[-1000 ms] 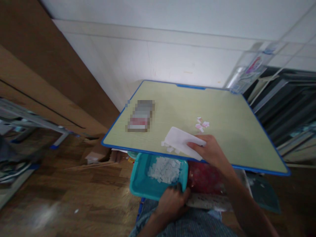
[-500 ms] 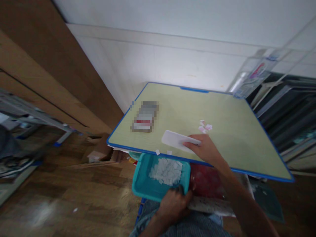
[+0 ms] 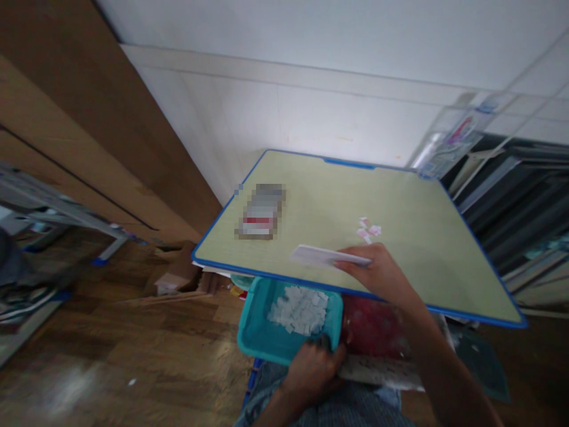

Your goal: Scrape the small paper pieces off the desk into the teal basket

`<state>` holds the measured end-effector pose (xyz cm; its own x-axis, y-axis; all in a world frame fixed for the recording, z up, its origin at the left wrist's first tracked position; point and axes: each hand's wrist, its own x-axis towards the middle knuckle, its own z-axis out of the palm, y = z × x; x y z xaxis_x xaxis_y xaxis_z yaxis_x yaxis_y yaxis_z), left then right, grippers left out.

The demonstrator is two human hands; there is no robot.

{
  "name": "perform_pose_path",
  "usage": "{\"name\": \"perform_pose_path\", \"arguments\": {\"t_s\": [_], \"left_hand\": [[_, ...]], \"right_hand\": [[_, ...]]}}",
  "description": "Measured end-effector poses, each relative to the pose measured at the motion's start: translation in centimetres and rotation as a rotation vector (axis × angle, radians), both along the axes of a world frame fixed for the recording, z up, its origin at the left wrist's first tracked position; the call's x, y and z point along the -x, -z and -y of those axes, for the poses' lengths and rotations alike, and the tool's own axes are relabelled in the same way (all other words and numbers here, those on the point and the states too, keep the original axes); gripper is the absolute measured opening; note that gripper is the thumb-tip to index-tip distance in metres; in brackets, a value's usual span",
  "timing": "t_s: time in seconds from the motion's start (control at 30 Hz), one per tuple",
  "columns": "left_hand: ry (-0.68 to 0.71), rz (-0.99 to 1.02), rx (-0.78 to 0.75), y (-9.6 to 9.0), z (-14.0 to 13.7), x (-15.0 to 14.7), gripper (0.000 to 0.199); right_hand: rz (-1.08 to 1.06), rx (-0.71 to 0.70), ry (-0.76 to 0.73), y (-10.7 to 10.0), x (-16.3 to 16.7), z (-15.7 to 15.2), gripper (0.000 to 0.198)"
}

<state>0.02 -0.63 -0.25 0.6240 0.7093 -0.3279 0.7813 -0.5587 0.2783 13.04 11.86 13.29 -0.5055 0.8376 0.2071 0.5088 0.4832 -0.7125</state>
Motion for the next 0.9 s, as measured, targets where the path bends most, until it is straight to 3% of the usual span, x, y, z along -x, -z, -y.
{"name": "perform_pose_path", "arguments": {"t_s": [0.2,0.27,0.5,0.63,0.9], "left_hand": [[-0.026,-0.026,0.014,0.3,0.1,-0.2,0.04],[-0.026,-0.027,0.018,0.2,0.0,-0.2,0.039],[-0.014,-0.042,0.042,-0.2,-0.4,-0.1,0.038],[-0.033,-0.042,0.048,0.0,-0.3,-0.2,0.035],[-0.036,-0.051,0.046,0.2,-0.2,-0.1,0.037]], "right_hand": [[0.051,-0.047,0.367,-0.4,-7.2,-0.5,0.024],[0.075,-0.021,0.412,0.1,-10.1,-0.6,0.026],[0.131,0.12,0.289,1.1,-15.2,-0.3,0.025],[0.11,0.055,0.35,0.8,-15.6,-0.4,0.024],[0.101,0.143,0.265,0.3,-15.2,0.0,0.024]]}}
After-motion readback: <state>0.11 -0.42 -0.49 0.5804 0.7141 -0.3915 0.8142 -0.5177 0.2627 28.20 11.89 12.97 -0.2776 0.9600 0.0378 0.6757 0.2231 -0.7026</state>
